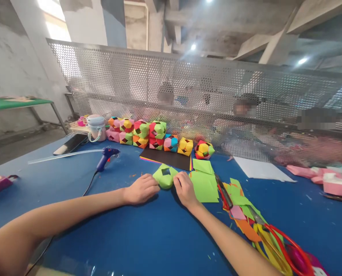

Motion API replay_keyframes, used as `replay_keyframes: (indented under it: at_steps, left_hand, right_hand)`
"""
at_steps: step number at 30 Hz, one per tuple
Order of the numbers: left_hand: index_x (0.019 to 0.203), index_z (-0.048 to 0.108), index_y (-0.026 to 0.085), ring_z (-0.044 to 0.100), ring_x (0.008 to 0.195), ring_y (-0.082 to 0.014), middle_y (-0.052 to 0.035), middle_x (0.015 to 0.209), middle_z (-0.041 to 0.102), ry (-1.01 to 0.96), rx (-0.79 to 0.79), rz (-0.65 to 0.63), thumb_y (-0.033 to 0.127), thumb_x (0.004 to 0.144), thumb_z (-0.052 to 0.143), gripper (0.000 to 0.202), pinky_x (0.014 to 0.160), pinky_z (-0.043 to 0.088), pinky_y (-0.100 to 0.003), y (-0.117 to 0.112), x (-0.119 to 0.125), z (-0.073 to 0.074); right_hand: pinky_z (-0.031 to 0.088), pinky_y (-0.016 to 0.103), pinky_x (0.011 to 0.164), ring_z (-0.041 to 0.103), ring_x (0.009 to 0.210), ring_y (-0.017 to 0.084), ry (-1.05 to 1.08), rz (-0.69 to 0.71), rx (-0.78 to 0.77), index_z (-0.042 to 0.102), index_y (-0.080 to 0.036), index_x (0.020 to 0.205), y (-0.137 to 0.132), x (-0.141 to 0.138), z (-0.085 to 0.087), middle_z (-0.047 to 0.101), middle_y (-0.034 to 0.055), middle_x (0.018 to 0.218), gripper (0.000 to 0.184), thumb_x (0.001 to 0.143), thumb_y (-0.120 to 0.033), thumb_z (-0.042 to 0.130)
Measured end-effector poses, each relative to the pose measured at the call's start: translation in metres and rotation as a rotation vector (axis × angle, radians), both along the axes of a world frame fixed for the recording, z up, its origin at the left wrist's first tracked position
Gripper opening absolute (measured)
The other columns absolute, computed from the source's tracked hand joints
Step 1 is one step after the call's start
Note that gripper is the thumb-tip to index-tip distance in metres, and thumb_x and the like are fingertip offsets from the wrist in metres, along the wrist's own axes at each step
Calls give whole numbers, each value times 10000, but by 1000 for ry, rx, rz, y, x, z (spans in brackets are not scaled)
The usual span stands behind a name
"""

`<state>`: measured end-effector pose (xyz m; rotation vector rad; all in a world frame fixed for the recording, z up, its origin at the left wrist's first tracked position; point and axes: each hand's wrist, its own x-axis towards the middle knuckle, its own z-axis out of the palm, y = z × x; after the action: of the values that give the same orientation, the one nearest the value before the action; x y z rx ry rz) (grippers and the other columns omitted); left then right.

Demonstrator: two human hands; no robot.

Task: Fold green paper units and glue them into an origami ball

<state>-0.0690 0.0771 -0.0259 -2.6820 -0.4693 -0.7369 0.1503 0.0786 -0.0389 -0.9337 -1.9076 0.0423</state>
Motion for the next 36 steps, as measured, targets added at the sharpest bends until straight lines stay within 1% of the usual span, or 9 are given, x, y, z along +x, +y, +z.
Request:
replay_keyframes:
  at_steps: [4, 7, 12, 20, 24, 27, 31, 34, 36]
  left_hand:
    - [865, 566, 152, 512, 699, -141, -52, 778, 613, 93, 157, -37, 162, 913, 372, 201, 656, 362, -295, -3, 5, 4]
    - [800, 563, 149, 497, 665, -134, -42, 726, 590, 193, 210, -34, 164, 916, 373, 223, 632, 345, -286, -6, 8, 8]
    - [760, 554, 142, 501, 685, -136, -55, 759, 592, 204, 250, 17, 152, 913, 363, 245, 634, 341, -287, -7, 10, 10]
    - [834, 574, 132, 499, 690, -150, -62, 774, 597, 252, 270, 108, 153, 917, 354, 236, 621, 341, -295, -6, 8, 8]
    - [835, 579, 132, 497, 696, -153, -68, 782, 598, 285, 247, 134, 154, 916, 359, 236, 635, 352, -291, -5, 8, 8]
    - [857, 583, 132, 497, 704, -156, -67, 784, 597, 293, 234, 136, 150, 910, 370, 221, 655, 367, -292, -2, 9, 9]
    - [882, 584, 134, 503, 721, -163, -66, 779, 594, 281, 219, 142, 139, 903, 373, 212, 686, 381, -297, -1, 9, 10]
    - [879, 587, 137, 503, 720, -165, -63, 764, 588, 267, 210, 147, 135, 900, 371, 217, 691, 386, -296, -2, 9, 12]
    - [867, 587, 140, 501, 713, -163, -59, 748, 583, 257, 204, 152, 135, 898, 372, 217, 690, 388, -291, -3, 9, 14]
  right_hand:
    - [428, 325, 721, 494, 760, 182, -62, -11, 53, 483, -209, 756, 2, -1, -4, 549, 51, 767, 260, 954, -278, 328]
    - [423, 332, 735, 494, 776, 192, -99, -38, 98, 498, -208, 763, 2, -2, -5, 557, 61, 781, 264, 951, -281, 328]
    - [418, 327, 733, 497, 795, 201, -120, -120, 178, 509, -200, 783, 6, -2, -8, 563, 75, 802, 272, 955, -274, 312]
    - [406, 313, 711, 493, 764, 202, -190, -199, 266, 518, -197, 779, 14, -1, -10, 566, 69, 782, 284, 958, -266, 309]
    - [398, 332, 720, 496, 780, 219, -288, -215, 308, 545, -178, 790, 7, -1, -7, 578, 90, 792, 281, 950, -252, 326]
    - [397, 340, 720, 505, 790, 224, -411, -202, 349, 569, -161, 824, -5, 2, -5, 595, 98, 817, 247, 936, -257, 371]
    - [402, 349, 775, 528, 865, 226, -597, -153, 409, 588, -151, 900, -26, 23, 1, 627, 109, 934, 202, 920, -254, 416]
    - [406, 346, 785, 539, 882, 221, -705, -131, 440, 597, -159, 908, -38, 53, 9, 637, 102, 951, 190, 914, -252, 431]
    - [408, 350, 771, 543, 865, 223, -737, -150, 449, 601, -156, 895, -43, 76, 13, 639, 106, 920, 194, 913, -246, 430]
